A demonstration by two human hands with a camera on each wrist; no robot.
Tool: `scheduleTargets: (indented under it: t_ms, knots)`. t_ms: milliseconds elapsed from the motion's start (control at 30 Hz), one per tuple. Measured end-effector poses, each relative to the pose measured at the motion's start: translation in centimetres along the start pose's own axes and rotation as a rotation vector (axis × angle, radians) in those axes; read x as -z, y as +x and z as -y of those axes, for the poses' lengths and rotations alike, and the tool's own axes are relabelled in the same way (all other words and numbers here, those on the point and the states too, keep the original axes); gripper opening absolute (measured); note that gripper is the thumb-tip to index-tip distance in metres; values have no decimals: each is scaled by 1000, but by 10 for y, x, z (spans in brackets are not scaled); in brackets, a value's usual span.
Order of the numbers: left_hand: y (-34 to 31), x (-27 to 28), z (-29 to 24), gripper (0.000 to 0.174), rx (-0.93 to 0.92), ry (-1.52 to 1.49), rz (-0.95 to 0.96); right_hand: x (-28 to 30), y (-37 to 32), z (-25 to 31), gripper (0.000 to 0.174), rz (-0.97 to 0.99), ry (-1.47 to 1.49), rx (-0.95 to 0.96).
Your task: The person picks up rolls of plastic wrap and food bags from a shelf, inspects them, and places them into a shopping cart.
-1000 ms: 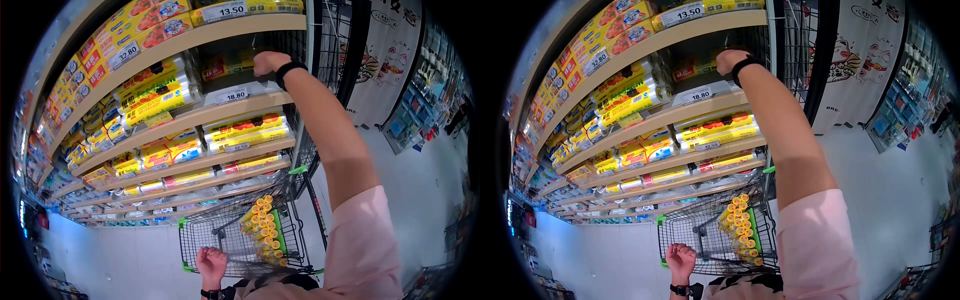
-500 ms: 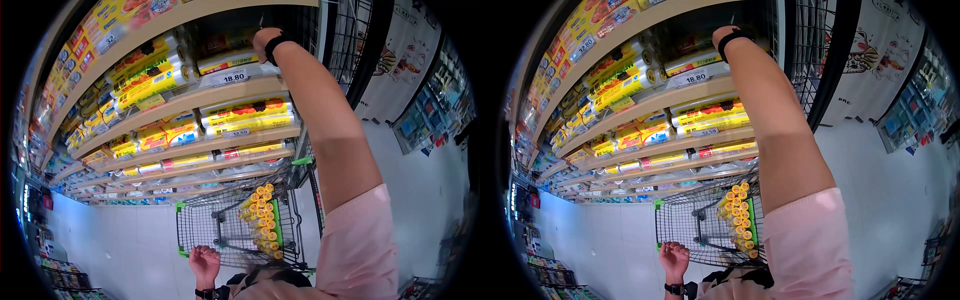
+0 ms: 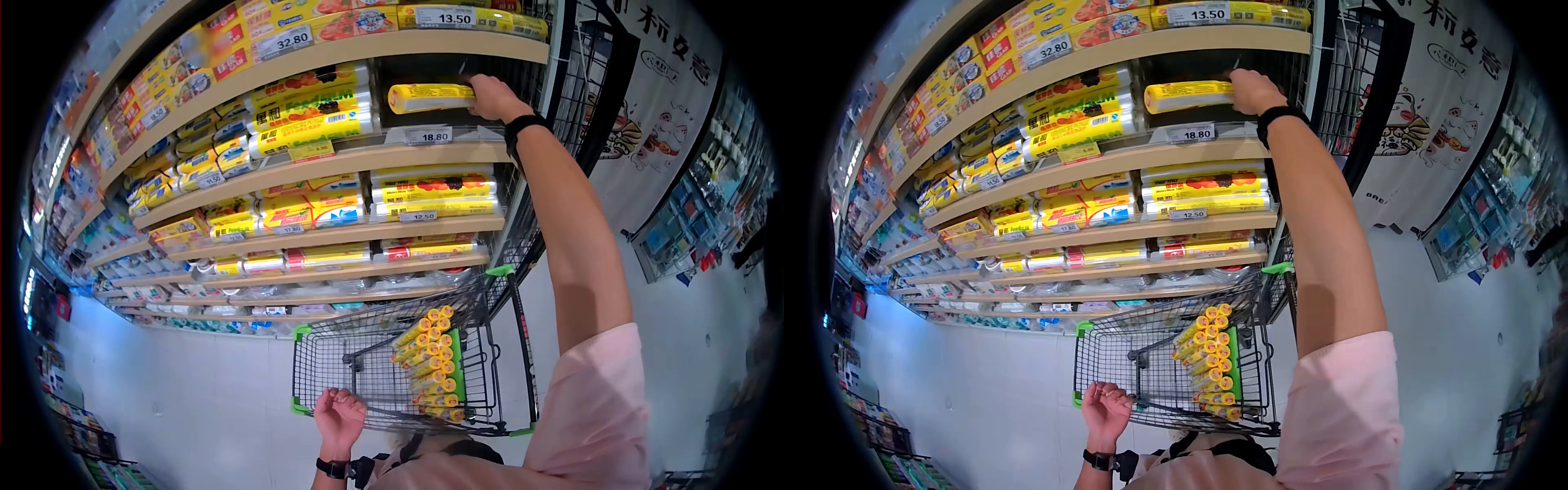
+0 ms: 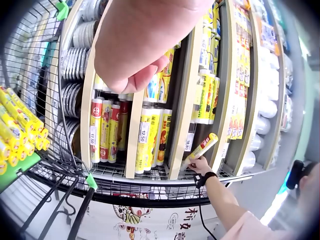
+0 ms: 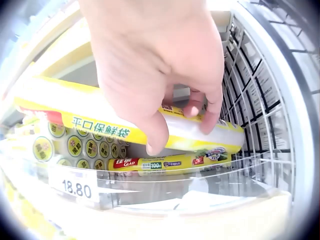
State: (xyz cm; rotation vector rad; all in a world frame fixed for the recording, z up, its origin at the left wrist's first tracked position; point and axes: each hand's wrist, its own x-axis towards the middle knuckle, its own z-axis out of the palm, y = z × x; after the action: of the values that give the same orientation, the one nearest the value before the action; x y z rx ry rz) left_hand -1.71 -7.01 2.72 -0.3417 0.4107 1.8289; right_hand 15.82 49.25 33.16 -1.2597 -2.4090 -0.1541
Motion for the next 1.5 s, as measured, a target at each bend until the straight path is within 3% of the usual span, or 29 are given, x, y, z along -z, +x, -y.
scheduleTargets:
  t_ms: [133,233,267,400,433,467,533,567,667,800,833,867,933,1000,1100,1200,1333,1467,1500]
  knots:
    - [-7,6,-17,22,32,38,65,19,-44,16,54,-145,191,170]
    - [-12,11,-27,21,78,5,57,28,-84,16,53,-231,576,370]
    - [-12,14,-30,20,92,2,71,26,-99,13,51,-296,685,541]
    - [-18,18,-36,19,163,5,81,50,-218,73,47,-275,1160,125]
    - [-13,30,-38,14,196,-6,148,43,-240,84,49,-224,1340,-8]
    - [-16,28,-37,12,186,28,95,32,-261,92,51,-172,1512,-149]
    - [-20,16,-34,11,175,105,-11,8,-312,113,55,-55,1711,-260]
    - [-10,33,-38,24,223,101,91,-20,-335,118,55,9,1844,-250]
    - [-15,15,-34,34,181,240,90,-45,-401,184,57,114,2116,-351]
    - [-15,9,-36,38,199,300,273,-85,-462,238,58,362,2158,-448]
    - [-12,11,-37,40,190,317,295,-93,-473,246,59,401,2109,-375]
    - [-14,14,-40,38,175,344,286,-100,-482,254,60,434,2058,-301]
    - [-15,16,-45,36,138,387,277,-96,-492,268,60,454,1822,-404]
    - [-14,24,-52,36,75,420,232,-114,-500,257,55,518,1909,-393]
    - [-9,39,-72,39,18,404,123,-105,-494,249,49,295,2054,-524]
    - [-13,31,-80,38,25,435,92,-117,-491,228,42,376,2165,-451]
    - [-3,39,-75,35,38,531,58,-117,-483,221,47,361,1978,-339]
    - [10,55,-66,30,164,551,66,-101,-471,236,56,203,1863,-391]
    - [10,55,-62,30,222,556,69,-99,-469,229,58,318,1774,-403]
